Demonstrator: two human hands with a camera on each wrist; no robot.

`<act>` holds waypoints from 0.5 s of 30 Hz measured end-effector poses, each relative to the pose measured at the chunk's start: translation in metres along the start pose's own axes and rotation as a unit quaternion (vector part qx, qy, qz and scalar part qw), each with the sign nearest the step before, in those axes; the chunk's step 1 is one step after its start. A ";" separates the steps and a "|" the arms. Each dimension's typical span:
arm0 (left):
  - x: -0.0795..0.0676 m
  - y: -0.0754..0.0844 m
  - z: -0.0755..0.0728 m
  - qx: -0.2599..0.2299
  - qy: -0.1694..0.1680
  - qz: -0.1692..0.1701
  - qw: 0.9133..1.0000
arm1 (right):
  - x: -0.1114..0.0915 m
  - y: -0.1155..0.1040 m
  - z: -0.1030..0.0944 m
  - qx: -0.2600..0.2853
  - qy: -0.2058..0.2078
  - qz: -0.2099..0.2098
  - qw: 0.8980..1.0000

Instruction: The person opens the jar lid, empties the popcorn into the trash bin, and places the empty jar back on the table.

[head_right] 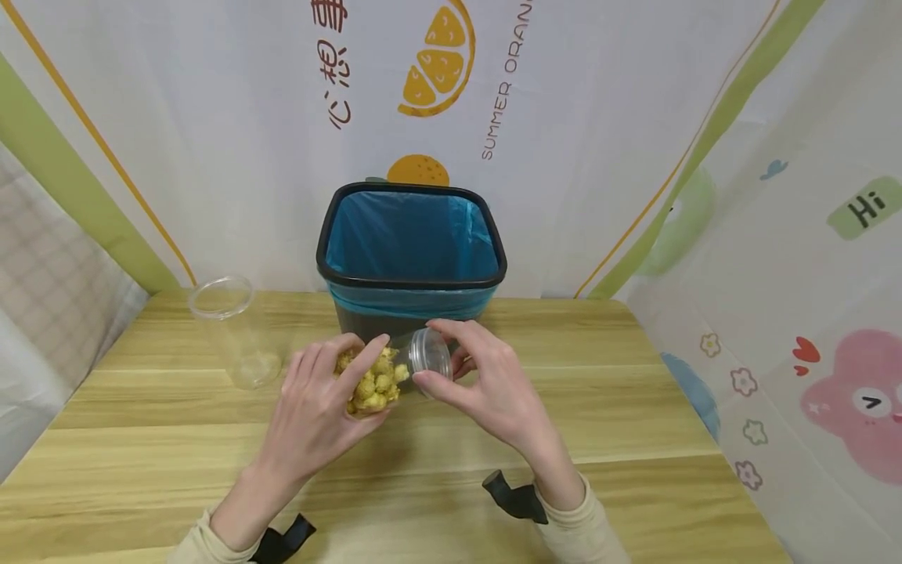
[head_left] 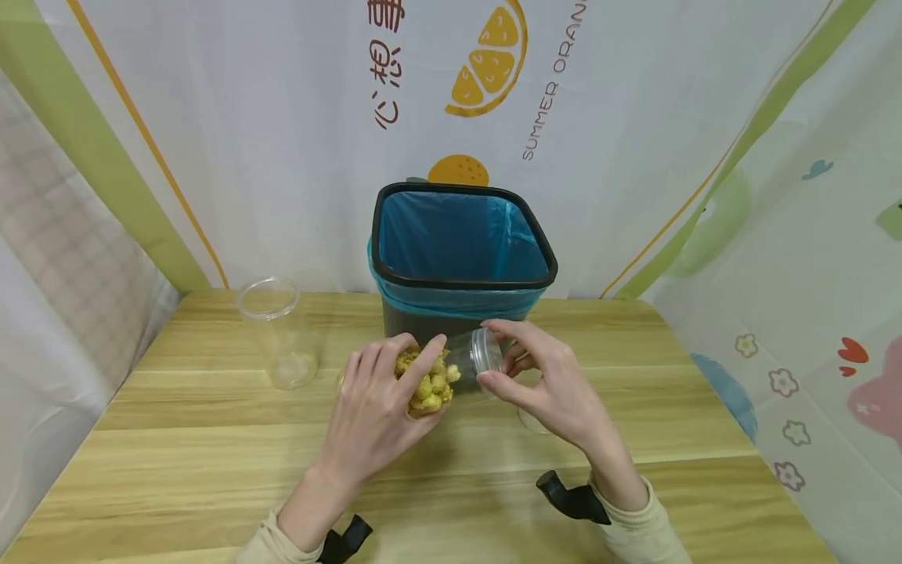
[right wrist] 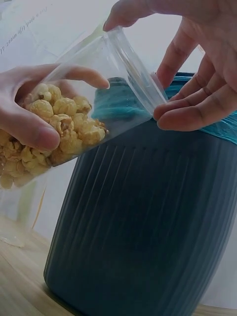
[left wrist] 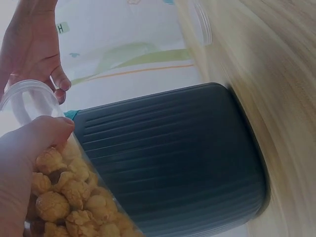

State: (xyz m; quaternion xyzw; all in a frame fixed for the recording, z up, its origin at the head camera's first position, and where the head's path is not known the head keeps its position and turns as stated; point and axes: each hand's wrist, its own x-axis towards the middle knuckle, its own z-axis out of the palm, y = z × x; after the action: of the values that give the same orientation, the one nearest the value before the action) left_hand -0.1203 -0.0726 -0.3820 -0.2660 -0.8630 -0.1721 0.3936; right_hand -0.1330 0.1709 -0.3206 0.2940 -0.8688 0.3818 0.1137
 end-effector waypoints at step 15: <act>0.002 0.000 -0.001 -0.034 -0.001 -0.002 0.999 | 0.001 0.005 -0.001 -0.016 0.030 -0.065 0.997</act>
State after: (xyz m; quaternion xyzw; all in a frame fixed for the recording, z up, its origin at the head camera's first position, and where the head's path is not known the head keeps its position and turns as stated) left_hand -0.1206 -0.0721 -0.3803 -0.2777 -0.8575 -0.2016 0.3833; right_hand -0.1363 0.1737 -0.3227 0.3360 -0.8505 0.3680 0.1686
